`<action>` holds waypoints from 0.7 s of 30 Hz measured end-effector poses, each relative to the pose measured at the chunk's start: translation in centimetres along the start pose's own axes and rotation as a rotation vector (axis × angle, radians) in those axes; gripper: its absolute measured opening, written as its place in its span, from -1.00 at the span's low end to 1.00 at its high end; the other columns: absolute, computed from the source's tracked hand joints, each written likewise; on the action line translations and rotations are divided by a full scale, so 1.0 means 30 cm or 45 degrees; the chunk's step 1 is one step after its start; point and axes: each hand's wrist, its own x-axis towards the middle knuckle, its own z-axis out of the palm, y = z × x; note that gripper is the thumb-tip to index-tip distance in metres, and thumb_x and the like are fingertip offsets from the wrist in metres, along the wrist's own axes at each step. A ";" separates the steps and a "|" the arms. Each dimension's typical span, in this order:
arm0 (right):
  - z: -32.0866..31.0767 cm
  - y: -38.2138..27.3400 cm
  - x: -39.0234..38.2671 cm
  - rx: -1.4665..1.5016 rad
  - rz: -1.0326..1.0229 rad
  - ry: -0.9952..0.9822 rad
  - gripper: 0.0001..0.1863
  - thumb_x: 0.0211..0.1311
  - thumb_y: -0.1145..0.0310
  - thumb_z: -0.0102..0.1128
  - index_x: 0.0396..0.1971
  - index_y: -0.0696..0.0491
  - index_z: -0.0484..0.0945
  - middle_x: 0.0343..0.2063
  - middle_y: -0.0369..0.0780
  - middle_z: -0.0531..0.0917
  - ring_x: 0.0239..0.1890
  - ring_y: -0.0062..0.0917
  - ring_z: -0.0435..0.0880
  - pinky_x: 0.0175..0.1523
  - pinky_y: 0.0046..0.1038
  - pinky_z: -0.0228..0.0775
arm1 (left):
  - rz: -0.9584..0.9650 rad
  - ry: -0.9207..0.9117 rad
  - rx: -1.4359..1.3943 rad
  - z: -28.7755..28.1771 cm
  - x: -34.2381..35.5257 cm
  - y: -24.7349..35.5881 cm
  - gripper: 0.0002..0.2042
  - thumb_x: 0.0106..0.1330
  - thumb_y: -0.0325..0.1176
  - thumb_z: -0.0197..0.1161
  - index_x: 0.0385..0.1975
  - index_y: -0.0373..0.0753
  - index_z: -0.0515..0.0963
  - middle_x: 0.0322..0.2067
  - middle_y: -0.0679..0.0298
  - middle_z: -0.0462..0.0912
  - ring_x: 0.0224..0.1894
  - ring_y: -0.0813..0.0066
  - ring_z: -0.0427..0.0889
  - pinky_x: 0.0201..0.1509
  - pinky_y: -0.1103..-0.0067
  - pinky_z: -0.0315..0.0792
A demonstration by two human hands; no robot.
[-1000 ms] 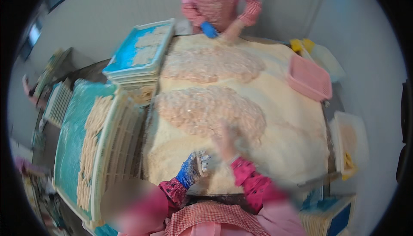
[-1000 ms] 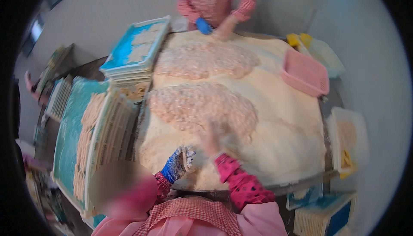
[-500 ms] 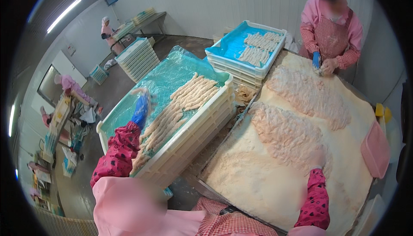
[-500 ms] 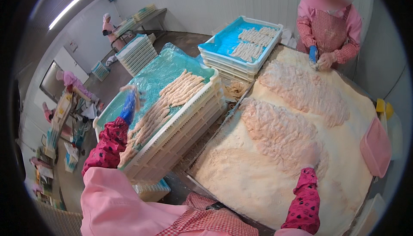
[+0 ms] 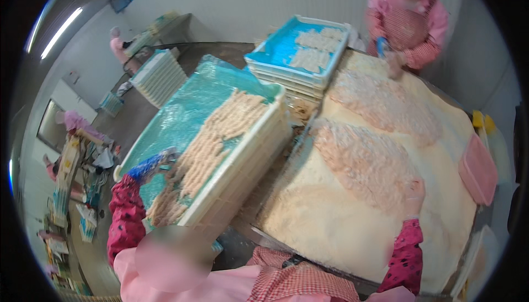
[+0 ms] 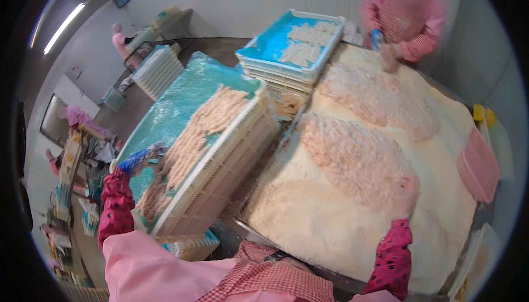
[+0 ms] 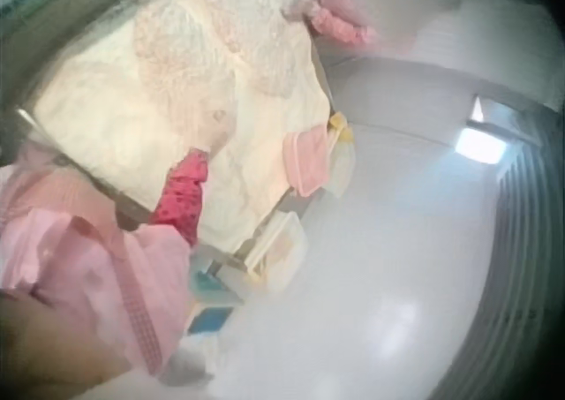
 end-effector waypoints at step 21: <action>-0.075 -0.203 -0.647 -0.541 -0.476 -0.366 -0.44 -0.10 0.35 0.18 0.01 0.04 0.29 -0.13 -0.06 0.48 -0.03 -0.25 0.44 0.13 -0.27 0.16 | 0.836 -0.216 0.518 1.667 0.528 -0.109 -0.48 0.09 -0.21 0.21 0.05 -0.25 0.33 -0.01 -0.01 0.39 0.02 0.12 0.40 0.08 0.44 0.29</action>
